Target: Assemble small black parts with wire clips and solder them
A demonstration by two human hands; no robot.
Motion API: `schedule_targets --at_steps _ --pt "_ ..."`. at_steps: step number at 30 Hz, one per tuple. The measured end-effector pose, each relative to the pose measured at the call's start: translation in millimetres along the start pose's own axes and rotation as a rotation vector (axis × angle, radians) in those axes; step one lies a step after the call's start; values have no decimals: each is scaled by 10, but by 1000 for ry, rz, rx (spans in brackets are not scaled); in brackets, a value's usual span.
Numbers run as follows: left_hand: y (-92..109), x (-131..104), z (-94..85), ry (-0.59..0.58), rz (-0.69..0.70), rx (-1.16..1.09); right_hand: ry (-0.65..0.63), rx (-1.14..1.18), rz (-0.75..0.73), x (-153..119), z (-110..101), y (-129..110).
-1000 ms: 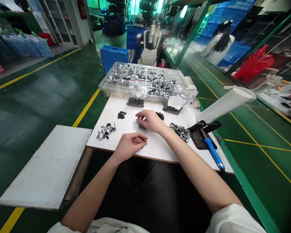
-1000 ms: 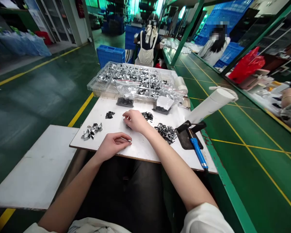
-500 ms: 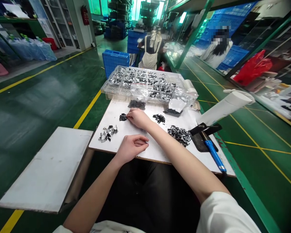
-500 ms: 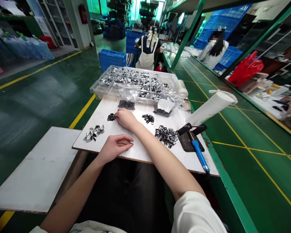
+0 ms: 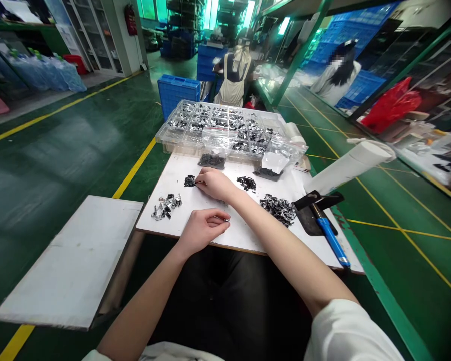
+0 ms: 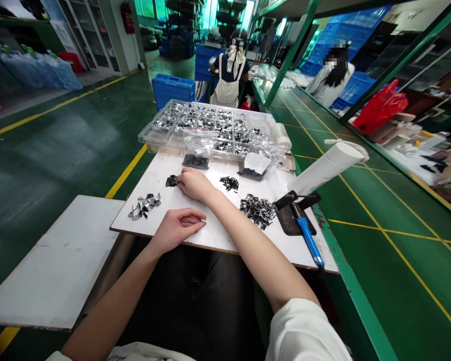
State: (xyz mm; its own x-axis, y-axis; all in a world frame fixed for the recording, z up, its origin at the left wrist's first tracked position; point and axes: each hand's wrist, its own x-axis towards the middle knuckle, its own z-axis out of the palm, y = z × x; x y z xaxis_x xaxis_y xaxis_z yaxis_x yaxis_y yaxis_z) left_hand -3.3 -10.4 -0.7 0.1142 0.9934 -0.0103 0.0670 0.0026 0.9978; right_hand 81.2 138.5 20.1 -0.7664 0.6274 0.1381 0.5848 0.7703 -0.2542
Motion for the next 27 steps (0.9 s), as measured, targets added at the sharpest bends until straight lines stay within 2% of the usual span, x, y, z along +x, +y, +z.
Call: schedule_targets --at_steps 5,11,17,22,27 --pt "-2 2 -10 2 -2 6 28 32 10 -30 7 33" --pt "5 2 -12 -1 -7 4 47 31 98 14 30 70" --pt "-12 -3 -3 0 -13 5 29 4 166 126 54 4" --pt "-12 12 -9 4 -6 7 31 13 166 75 78 -21" --pt "-13 19 -13 31 -19 -2 110 112 185 -113 -110 34"
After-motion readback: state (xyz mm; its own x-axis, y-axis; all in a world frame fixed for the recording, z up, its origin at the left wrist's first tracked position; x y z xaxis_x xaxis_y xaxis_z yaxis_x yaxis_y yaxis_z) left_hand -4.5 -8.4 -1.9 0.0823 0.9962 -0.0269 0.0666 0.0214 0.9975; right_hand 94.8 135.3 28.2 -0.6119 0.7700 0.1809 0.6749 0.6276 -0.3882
